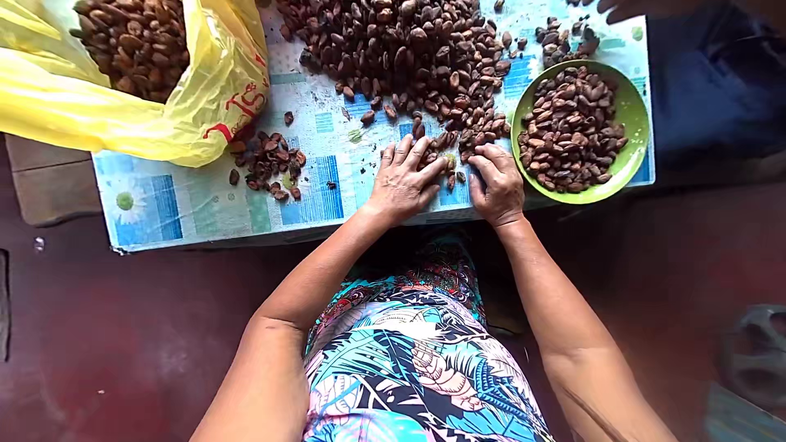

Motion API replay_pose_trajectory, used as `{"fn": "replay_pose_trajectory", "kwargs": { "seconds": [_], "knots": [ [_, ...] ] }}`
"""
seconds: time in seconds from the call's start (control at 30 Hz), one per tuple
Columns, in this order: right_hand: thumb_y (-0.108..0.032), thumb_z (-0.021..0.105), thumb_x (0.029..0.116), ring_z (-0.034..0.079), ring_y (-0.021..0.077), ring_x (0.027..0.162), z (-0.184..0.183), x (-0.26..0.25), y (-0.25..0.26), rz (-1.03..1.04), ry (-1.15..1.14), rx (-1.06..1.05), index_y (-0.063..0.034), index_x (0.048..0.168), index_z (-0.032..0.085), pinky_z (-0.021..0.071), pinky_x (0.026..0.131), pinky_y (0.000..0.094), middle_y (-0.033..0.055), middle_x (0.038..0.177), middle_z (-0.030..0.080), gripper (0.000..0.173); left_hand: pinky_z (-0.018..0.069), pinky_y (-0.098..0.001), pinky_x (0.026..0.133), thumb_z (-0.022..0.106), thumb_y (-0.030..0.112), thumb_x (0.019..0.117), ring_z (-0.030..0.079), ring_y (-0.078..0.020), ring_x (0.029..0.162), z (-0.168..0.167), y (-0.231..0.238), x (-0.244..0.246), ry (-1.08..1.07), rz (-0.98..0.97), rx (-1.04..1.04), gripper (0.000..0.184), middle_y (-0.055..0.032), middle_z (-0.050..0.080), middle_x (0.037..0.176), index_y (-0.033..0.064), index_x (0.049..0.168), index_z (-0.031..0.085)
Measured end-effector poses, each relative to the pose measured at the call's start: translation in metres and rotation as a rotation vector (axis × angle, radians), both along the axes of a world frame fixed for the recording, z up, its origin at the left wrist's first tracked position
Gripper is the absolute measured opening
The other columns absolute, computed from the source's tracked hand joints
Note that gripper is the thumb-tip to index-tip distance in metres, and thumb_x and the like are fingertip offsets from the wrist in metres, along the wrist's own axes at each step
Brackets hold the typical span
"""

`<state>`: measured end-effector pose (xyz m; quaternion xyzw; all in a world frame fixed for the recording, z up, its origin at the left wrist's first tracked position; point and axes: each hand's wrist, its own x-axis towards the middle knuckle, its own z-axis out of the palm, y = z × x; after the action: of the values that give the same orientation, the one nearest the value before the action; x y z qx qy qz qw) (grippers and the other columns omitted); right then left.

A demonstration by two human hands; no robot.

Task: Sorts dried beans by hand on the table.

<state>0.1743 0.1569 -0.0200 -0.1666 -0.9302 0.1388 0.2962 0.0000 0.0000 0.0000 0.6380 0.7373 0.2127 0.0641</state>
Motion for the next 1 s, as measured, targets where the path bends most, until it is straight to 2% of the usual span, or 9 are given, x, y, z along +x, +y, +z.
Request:
{"fn": "replay_pose_trajectory", "kwargs": {
  "seconds": [0.13,0.2,0.33,0.43,0.57,0.63,0.77,0.9,1.0],
  "knots": [
    [-0.012,0.052,0.098,0.062,0.0417,0.126,0.0,0.001,-0.001,0.001,-0.003,-0.029,0.0002,0.112,0.075,0.0454,0.111,0.0491,0.0239,0.127,0.069,0.03,0.0099,-0.0728,0.119,0.049,0.06,0.099,0.025,-0.0467,0.154,0.01,-0.024,-0.018,-0.097,0.011,-0.044,0.056,-0.0208,0.035,0.165,0.0302,0.144,0.062],
    [-0.012,0.052,0.0982,0.062,0.0416,0.126,0.0,0.001,0.0,0.006,-0.001,-0.028,-0.0007,0.112,0.075,0.0455,0.111,0.0488,0.0236,0.126,0.069,0.029,0.0122,-0.0726,0.119,0.054,0.06,0.0978,0.025,-0.0468,0.153,0.023,-0.036,-0.032,-0.197,0.067,-0.015,0.058,-0.0237,0.034,0.164,0.0266,0.145,0.062],
    [-0.01,0.053,0.0986,0.061,0.042,0.126,0.002,0.001,-0.001,0.008,-0.004,-0.039,-0.0005,0.112,0.075,0.0453,0.111,0.0486,0.0244,0.126,0.069,0.028,0.0246,-0.0646,0.118,0.054,0.03,0.1032,0.037,-0.0457,0.148,0.036,-0.063,-0.06,-0.204,0.297,-0.035,0.046,-0.0252,0.044,0.157,0.0083,0.143,0.062],
    [-0.009,0.051,0.0993,0.061,0.0415,0.127,0.002,0.001,-0.001,0.003,-0.006,-0.032,0.0003,0.112,0.075,0.0451,0.111,0.0478,0.024,0.127,0.069,0.029,0.0241,-0.0689,0.117,0.052,0.017,0.1032,0.042,-0.0457,0.145,0.029,-0.076,-0.063,-0.168,0.37,-0.068,0.036,-0.0232,0.052,0.151,0.0047,0.134,0.067],
    [-0.009,0.051,0.0996,0.063,0.0407,0.125,0.001,0.001,-0.001,-0.001,0.007,-0.016,0.0008,0.111,0.075,0.0457,0.111,0.047,0.0238,0.126,0.069,0.029,0.024,-0.0711,0.116,0.055,0.01,0.1004,0.048,-0.0475,0.14,0.014,-0.078,-0.053,-0.112,0.327,0.099,0.03,-0.0219,0.061,0.143,0.0069,0.123,0.074],
    [-0.009,0.05,0.0998,0.062,0.0401,0.126,0.001,0.001,0.0,-0.008,0.003,-0.011,0.0003,0.111,0.075,0.0456,0.111,0.0466,0.0231,0.126,0.069,0.029,0.0264,-0.0689,0.116,0.057,0.013,0.1009,0.052,-0.046,0.137,0.017,-0.071,-0.044,-0.076,0.271,0.18,0.027,-0.0205,0.065,0.137,0.0058,0.119,0.075],
    [-0.009,0.05,0.0995,0.062,0.0409,0.126,0.002,0.001,-0.001,-0.007,-0.003,-0.008,0.0009,0.111,0.075,0.0454,0.111,0.0471,0.0235,0.126,0.069,0.029,0.0219,-0.0672,0.12,0.048,0.027,0.1054,0.049,-0.0418,0.142,0.015,-0.045,-0.013,-0.017,0.079,0.121,0.04,-0.0169,0.063,0.143,0.0044,0.13,0.07],
    [-0.008,0.05,0.0986,0.063,0.0403,0.126,0.002,0.001,-0.001,-0.013,0.006,-0.011,0.0008,0.11,0.075,0.0457,0.111,0.0463,0.0232,0.126,0.07,0.028,0.0175,-0.0677,0.121,0.041,0.033,0.1072,0.044,-0.0384,0.146,0.004,-0.023,0.004,0.027,0.016,0.083,0.046,-0.012,0.059,0.149,0.0116,0.142,0.062],
    [-0.007,0.051,0.0988,0.062,0.0403,0.126,0.002,0.0,-0.001,-0.011,0.006,-0.013,0.0008,0.111,0.075,0.0455,0.111,0.0463,0.0234,0.126,0.07,0.028,0.0197,-0.0697,0.119,0.043,0.031,0.1078,0.049,-0.0388,0.142,0.009,-0.024,-0.008,-0.068,0.019,0.119,0.041,-0.0133,0.064,0.141,0.0118,0.133,0.07]
  ]
}}
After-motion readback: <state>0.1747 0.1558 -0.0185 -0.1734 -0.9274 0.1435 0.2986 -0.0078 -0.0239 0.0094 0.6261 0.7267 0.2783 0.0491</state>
